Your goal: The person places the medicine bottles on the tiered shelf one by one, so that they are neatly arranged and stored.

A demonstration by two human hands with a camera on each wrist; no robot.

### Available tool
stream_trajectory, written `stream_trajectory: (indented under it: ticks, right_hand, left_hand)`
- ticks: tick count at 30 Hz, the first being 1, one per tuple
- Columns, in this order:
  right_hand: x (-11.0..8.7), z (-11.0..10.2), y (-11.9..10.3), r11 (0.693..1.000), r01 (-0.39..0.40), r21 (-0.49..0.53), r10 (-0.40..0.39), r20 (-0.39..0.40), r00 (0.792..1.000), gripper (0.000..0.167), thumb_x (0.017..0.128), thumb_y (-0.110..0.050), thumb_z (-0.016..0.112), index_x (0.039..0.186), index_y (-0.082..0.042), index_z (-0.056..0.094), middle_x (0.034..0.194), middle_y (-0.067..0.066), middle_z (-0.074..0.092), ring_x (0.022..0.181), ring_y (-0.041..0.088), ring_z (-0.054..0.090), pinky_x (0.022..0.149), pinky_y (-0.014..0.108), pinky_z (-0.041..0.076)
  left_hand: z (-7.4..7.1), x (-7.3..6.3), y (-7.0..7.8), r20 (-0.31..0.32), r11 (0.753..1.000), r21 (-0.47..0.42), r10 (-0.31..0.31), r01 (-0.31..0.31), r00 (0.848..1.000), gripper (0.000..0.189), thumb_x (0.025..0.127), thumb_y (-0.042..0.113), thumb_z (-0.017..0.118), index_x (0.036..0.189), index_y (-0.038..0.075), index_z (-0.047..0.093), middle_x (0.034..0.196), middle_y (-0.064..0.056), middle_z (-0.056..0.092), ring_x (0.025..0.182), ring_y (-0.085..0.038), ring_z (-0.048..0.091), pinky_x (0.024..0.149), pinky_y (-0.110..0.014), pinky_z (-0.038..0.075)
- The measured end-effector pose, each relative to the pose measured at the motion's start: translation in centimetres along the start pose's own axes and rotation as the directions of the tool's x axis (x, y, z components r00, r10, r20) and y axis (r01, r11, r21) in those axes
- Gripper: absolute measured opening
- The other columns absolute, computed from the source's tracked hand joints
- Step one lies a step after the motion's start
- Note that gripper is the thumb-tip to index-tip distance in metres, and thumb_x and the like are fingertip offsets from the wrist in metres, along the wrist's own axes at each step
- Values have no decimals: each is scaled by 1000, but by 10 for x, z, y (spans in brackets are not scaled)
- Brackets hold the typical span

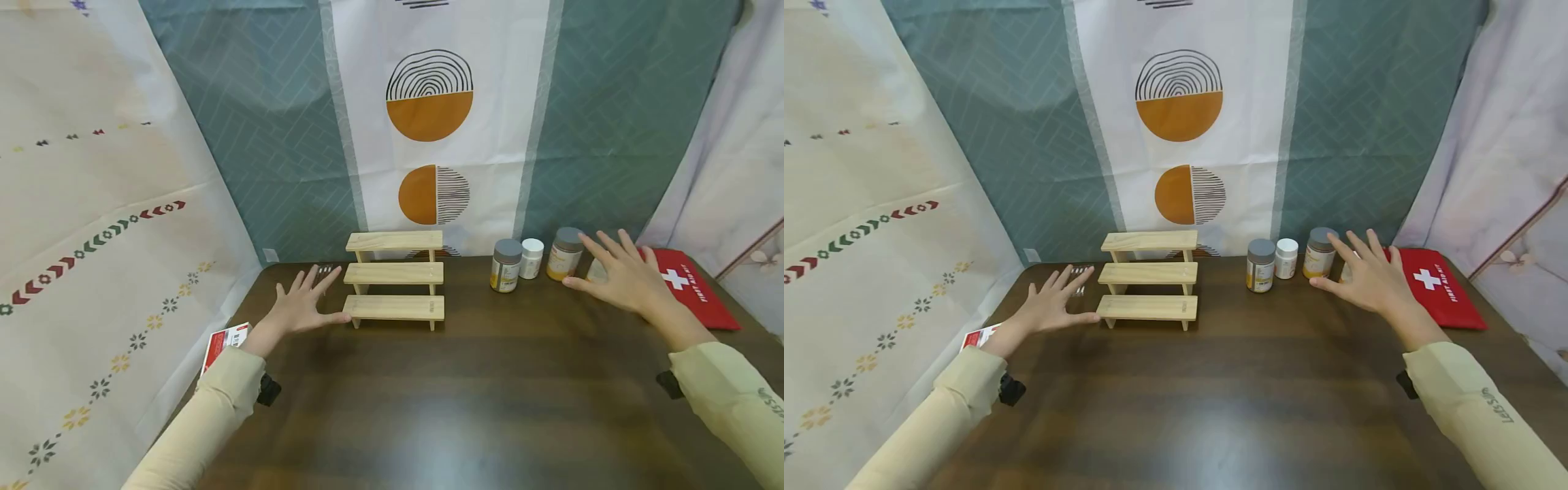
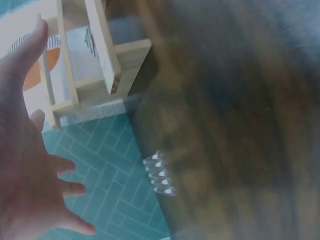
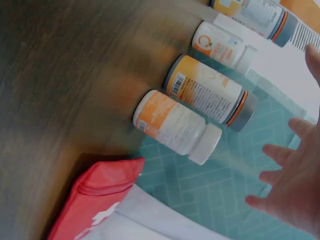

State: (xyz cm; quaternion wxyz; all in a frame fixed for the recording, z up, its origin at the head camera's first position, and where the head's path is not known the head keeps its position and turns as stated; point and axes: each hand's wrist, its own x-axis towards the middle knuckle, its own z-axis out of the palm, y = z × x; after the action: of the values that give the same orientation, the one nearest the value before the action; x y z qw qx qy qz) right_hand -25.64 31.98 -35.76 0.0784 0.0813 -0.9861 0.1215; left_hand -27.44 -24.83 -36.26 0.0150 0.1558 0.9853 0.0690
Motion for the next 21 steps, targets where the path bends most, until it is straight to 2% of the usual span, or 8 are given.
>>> stream_trajectory:
  ticks: [3,6,8,10,13,17,19,21]
  right_hand:
    - [2,4,7,998,-11,63,13,-31,999,95,87,-62,58,157,-13,16,154,33,24,142,58,7,103,77,11]
    - [5,7,17,990,-1,144,17,-107,994,93,87,-53,63,155,-5,21,148,37,30,137,58,19,101,75,19]
    - [5,9,25,980,14,196,19,-168,986,90,88,-45,66,152,1,25,145,39,34,131,58,27,100,74,23]
    - [5,10,31,968,10,253,41,-195,980,88,89,-40,66,151,5,23,143,41,34,127,59,30,99,73,26]
    - [5,13,37,932,-49,360,118,-172,978,86,93,-37,62,152,6,17,146,43,28,131,60,27,101,74,24]
    - [4,17,38,844,-159,513,234,-85,969,85,96,-39,55,154,4,10,150,42,20,137,60,20,104,73,21]
    - [4,19,37,809,-194,555,271,-59,961,85,97,-40,54,154,3,9,151,41,20,137,60,20,105,72,21]
    - [4,21,37,785,-221,578,298,-40,954,85,97,-40,53,155,3,8,152,40,19,137,59,20,105,72,22]
  left_hand:
    - [6,-5,-2,18,998,-68,-6,7,1000,102,79,74,59,157,37,6,164,-22,6,146,-53,12,101,-82,9]
    - [11,-5,-3,3,987,-163,-3,4,1000,102,82,68,61,158,33,4,164,-22,7,147,-52,13,103,-80,13]
    - [17,-3,-2,-19,963,-270,10,-15,1000,102,84,61,64,159,27,2,164,-21,7,147,-49,15,107,-76,15]
    - [23,0,-2,-43,924,-380,25,-40,999,103,86,53,66,159,20,1,164,-20,6,148,-47,13,111,-71,16]
    - [34,5,0,-56,862,-505,24,-49,998,105,87,44,69,158,12,0,165,-18,3,150,-42,9,116,-64,15]
    - [49,8,2,-54,821,-570,-18,-16,998,106,87,40,71,158,9,-1,165,-17,3,151,-39,7,117,-60,15]
    - [55,10,3,-56,801,-599,-46,3,997,106,87,38,72,158,8,0,165,-17,3,151,-40,10,118,-59,17]
    - [61,12,4,-50,768,-640,-81,30,996,105,87,35,72,158,9,0,165,-18,4,150,-41,15,117,-59,20]
